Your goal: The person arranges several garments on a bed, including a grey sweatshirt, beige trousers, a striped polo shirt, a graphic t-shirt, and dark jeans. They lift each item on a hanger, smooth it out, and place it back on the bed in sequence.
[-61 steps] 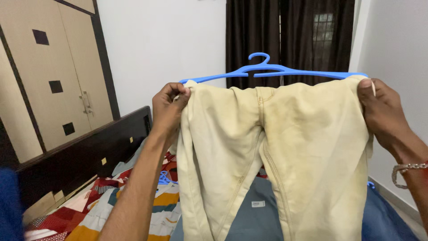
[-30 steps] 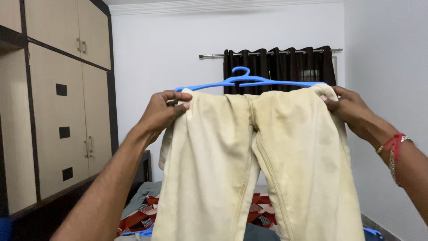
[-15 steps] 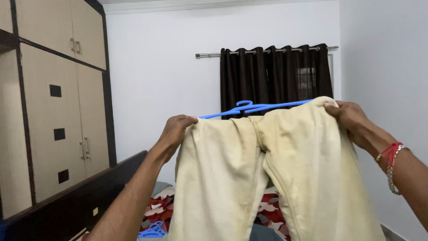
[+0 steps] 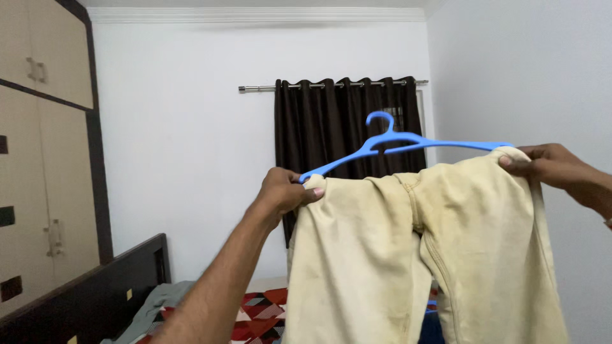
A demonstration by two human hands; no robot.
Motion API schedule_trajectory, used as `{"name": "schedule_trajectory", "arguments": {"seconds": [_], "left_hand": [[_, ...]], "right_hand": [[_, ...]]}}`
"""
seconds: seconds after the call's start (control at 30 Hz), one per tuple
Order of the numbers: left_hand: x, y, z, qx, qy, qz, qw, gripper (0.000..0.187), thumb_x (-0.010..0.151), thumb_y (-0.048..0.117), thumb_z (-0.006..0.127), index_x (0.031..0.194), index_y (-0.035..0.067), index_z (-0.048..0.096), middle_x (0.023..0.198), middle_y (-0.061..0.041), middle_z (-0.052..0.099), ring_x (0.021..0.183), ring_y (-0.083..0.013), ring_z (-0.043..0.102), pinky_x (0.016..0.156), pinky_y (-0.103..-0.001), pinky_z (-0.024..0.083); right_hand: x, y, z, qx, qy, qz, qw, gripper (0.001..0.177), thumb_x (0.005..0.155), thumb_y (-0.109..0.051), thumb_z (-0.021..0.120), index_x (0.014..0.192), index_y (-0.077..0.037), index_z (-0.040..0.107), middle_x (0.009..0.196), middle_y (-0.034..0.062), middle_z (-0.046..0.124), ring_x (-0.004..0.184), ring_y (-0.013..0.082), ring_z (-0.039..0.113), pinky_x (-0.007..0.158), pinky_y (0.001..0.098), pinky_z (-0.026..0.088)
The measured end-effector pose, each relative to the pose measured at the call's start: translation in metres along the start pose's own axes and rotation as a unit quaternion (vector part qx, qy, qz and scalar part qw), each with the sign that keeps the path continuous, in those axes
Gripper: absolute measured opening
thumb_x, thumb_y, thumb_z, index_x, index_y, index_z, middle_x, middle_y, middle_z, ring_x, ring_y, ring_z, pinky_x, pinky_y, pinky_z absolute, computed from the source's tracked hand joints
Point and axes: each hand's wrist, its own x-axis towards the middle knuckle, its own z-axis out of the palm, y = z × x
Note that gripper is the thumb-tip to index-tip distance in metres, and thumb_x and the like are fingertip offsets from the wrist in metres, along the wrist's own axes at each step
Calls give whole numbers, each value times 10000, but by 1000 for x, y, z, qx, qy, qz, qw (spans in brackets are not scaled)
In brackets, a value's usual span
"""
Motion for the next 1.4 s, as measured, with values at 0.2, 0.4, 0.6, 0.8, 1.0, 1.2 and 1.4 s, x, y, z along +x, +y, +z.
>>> {"name": "schedule_trajectory", "arguments": {"seconds": [0.2, 0.4, 0.6, 0.8, 1.0, 1.2, 1.4], "left_hand": [[11, 37, 74, 146, 94, 84, 981, 494, 748, 329, 860, 1144, 102, 670, 1125, -86, 730, 1025, -262, 700, 881, -476, 526], [8, 82, 136, 128, 55, 124, 982, 511, 845, 362, 778, 1214, 46, 621, 1177, -145, 717, 1104, -335, 693, 931, -497, 535], [-14, 112, 188, -7, -97, 182, 978, 531, 858, 312, 761, 1128, -111, 589, 1030, -261, 729, 836, -297, 776, 704, -393, 642], [-72, 128, 233, -200, -343, 168, 902, 464, 906, 222, 673, 1061, -213, 625, 880, -251, 708, 744, -308, 765, 606, -339, 648], [-115, 116, 258, -173, -393, 187, 883, 717, 952, 281, 654, 1197, -286, 290, 833, -271, 663, 695, -304, 752, 557, -360, 648], [-130, 61, 281, -95, -386, 175, 901, 721, 993, 378, 573, 1196, -235, 252, 845, -336, 679, 697, -395, 728, 584, -449, 578], [-152, -22, 315, -133, -345, 195, 908, 621, 995, 356, 606, 1154, -175, 324, 863, -335, 639, 849, -445, 705, 763, -493, 546]], "right_hand": [[24, 32, -63, -29, 91, 60, 994, 713, 943, -539, 660, 1491, -88, 590, 1301, 282, 695, 1258, 449, 620, 1100, 618, 442], [28, 43, -117, -2, 152, 64, 986, 691, 945, -509, 663, 1481, -79, 593, 1275, 278, 699, 1216, 439, 632, 1070, 605, 458], [16, 49, -156, 9, 175, 60, 983, 670, 946, -479, 666, 1472, -71, 595, 1250, 275, 704, 1175, 429, 644, 1041, 593, 474], [6, 64, -166, 10, 181, 54, 982, 648, 948, -450, 669, 1462, -62, 598, 1224, 272, 709, 1134, 420, 656, 1012, 580, 491], [-41, 144, -171, -29, 171, 108, 979, 627, 949, -420, 672, 1453, -54, 601, 1199, 269, 713, 1092, 410, 668, 983, 568, 507], [-57, 194, -169, -57, 152, 138, 977, 605, 950, -390, 675, 1443, -45, 604, 1173, 266, 718, 1051, 401, 679, 953, 555, 523], [-62, 242, -144, -78, 118, 167, 976, 584, 952, -360, 678, 1433, -36, 607, 1148, 263, 722, 1010, 391, 691, 924, 543, 539]]}}
